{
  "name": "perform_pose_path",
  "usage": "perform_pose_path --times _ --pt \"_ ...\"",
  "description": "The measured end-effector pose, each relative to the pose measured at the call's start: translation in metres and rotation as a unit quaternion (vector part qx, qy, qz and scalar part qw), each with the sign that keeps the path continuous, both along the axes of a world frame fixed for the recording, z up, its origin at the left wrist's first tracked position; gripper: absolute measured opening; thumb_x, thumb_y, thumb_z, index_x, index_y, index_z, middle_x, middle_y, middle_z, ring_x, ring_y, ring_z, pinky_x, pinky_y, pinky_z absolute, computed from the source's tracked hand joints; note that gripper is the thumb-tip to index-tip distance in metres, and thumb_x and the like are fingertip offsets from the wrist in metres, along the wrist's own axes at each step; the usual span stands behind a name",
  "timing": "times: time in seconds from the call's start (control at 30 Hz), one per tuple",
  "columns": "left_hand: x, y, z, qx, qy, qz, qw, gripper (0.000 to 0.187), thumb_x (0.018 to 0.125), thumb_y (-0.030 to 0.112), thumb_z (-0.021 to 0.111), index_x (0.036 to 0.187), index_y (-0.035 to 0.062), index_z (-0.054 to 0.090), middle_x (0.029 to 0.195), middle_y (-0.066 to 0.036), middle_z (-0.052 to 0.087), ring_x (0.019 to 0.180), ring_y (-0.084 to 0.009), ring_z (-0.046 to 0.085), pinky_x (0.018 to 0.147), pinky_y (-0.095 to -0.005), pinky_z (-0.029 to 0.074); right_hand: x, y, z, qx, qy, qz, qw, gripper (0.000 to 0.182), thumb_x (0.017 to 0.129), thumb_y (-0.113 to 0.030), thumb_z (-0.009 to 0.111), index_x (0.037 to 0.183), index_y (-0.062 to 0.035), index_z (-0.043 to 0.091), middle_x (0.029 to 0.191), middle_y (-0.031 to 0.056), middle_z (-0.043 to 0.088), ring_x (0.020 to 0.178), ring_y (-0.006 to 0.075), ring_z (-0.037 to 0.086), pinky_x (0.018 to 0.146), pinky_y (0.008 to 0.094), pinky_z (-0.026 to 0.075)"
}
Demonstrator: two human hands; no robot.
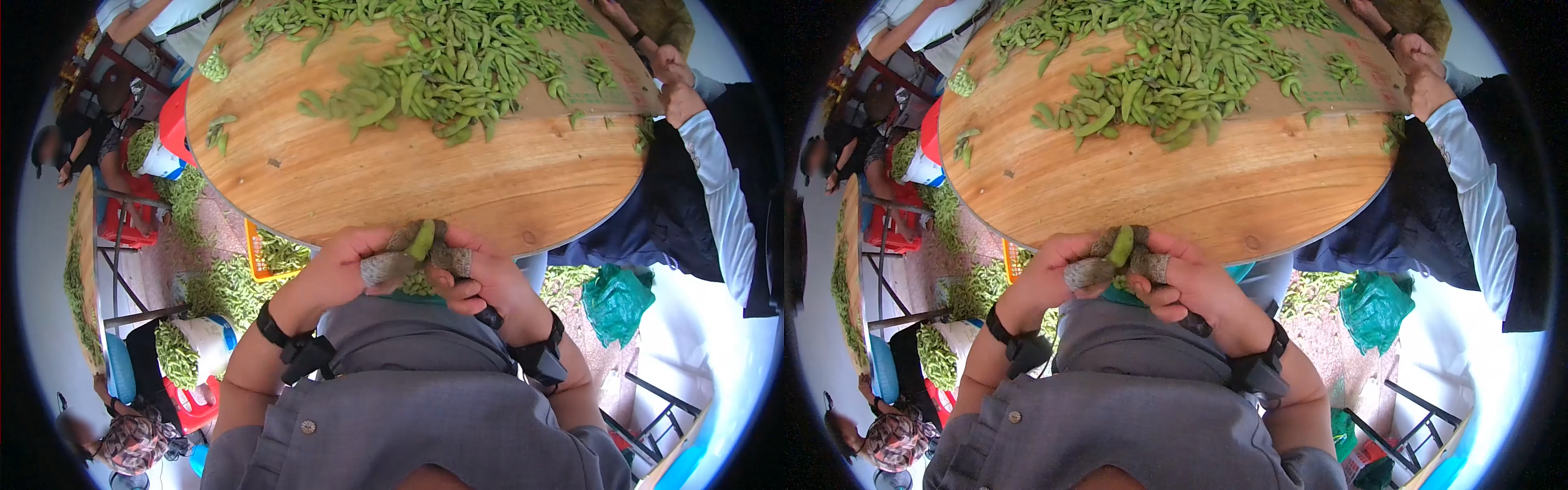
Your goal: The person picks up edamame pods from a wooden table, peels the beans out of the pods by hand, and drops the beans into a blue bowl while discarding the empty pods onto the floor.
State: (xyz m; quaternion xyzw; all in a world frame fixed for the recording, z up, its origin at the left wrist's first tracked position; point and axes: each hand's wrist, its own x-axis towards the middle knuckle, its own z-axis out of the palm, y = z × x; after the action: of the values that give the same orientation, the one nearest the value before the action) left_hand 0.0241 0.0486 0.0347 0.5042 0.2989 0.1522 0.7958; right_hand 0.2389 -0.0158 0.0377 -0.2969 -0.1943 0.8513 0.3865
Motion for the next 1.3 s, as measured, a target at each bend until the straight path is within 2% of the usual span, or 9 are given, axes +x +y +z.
perform_pose_path --times 0.13,0.4,0.53,0.7,0.9,1.03,1.1,1.23,1.3 --pt "0.003 0.0 -0.008 -0.143 -0.08 -0.003 0.986 0.022 0.09 0.018 0.062 0.105 0.002 0.059 0.067 0.004 0.049 0.056 -0.0091 0.047 0.052 -0.0303 0.041 0.005 0.004 -0.005 0.005 0.051 0.003 0.999 0.029 0.095 -0.009 0.037 0.121 -0.0095 0.05 0.079 0.0002 0.052 0.052 0.0031 0.037 0.042 0.0177 0.03" --pt "0.022 -0.011 -0.009 0.699 0.276 0.081 0.655 0.031 0.073 0.002 0.06 0.103 0.0006 0.056 0.075 -0.017 0.057 0.07 -0.036 0.059 0.057 -0.0407 0.047 -0.018 0.006 0.011 0.061 -0.158 -0.095 0.981 0.024 0.094 -0.005 0.038 0.114 -0.0075 0.051 0.082 0.0013 0.054 0.055 0.0049 0.043 0.043 0.0203 0.038" --pt "0.029 -0.011 -0.01 0.645 0.199 0.13 0.727 0.018 0.084 0.005 0.054 0.101 0.0016 0.056 0.073 -0.01 0.057 0.063 -0.0261 0.058 0.055 -0.0348 0.046 -0.015 0.003 0.006 0.056 -0.14 -0.113 0.982 0.024 0.093 -0.005 0.038 0.113 -0.0066 0.051 0.081 0.0016 0.054 0.054 0.0054 0.043 0.043 0.021 0.039" --pt "0.017 -0.005 -0.007 -0.174 -0.06 0.115 0.976 0.021 0.098 0.017 0.043 0.089 0.0028 0.055 0.071 -0.001 0.052 0.057 -0.0094 0.043 0.051 -0.0232 0.033 -0.003 0.001 -0.003 0.039 -0.146 -0.086 0.985 0.021 0.092 -0.006 0.041 0.109 -0.005 0.052 0.079 0.0025 0.055 0.055 0.0067 0.045 0.044 0.0233 0.039" --pt "0.024 -0.009 -0.018 0.547 0.14 0.095 0.82 0.013 0.094 0.011 0.048 0.1 0.0039 0.057 0.074 0.001 0.053 0.062 -0.0089 0.047 0.054 -0.0226 0.037 0.001 0.007 -0.008 0.29 -0.489 -0.123 0.814 0.025 0.082 -0.01 0.058 0.105 -0.0001 0.055 0.079 0.0095 0.06 0.066 0.0162 0.057 0.062 0.0318 0.048" --pt "0.017 -0.009 -0.004 0.416 0.105 0.04 0.902 0.012 0.093 0.009 0.05 0.099 0.0029 0.057 0.07 -0.003 0.052 0.061 -0.0122 0.049 0.054 -0.0266 0.039 0.007 0.018 -0.008 0.355 -0.469 -0.119 0.8 0.026 0.077 -0.011 0.065 0.101 -0.0011 0.059 0.075 0.0105 0.061 0.067 0.0201 0.06 0.065 0.0317 0.048" --pt "0.009 -0.009 0.006 -0.14 -0.009 0.066 0.988 0.012 0.093 0.009 0.05 0.098 0.0003 0.056 0.068 -0.009 0.054 0.063 -0.018 0.054 0.057 -0.0322 0.043 0.013 0.021 -0.001 0.346 -0.438 -0.079 0.826 0.028 0.077 -0.012 0.068 0.102 -0.0011 0.06 0.079 0.0068 0.062 0.072 0.0134 0.058 0.067 0.0284 0.048" --pt "0.007 -0.004 0.004 -0.197 -0.034 0.045 0.979 0.015 0.088 0.004 0.051 0.101 -0.0021 0.055 0.069 -0.015 0.055 0.066 -0.0222 0.057 0.062 -0.0364 0.045 0.013 0.027 -0.002 0.355 -0.526 -0.022 0.773 0.031 0.074 -0.01 0.071 0.103 -0.0014 0.062 0.081 0.008 0.064 0.073 0.0129 0.06 0.067 0.0276 0.048" --pt "0.014 -0.006 0.007 0.274 0.168 0.067 0.944 0.022 0.08 0.0 0.05 0.101 -0.0027 0.055 0.072 -0.017 0.056 0.069 -0.0271 0.059 0.063 -0.0363 0.046 0.006 0.026 0.001 0.379 -0.584 -0.066 0.715 0.023 0.074 -0.012 0.068 0.093 -0.0014 0.06 0.077 0.0129 0.061 0.07 0.0241 0.059 0.064 0.0341 0.048"
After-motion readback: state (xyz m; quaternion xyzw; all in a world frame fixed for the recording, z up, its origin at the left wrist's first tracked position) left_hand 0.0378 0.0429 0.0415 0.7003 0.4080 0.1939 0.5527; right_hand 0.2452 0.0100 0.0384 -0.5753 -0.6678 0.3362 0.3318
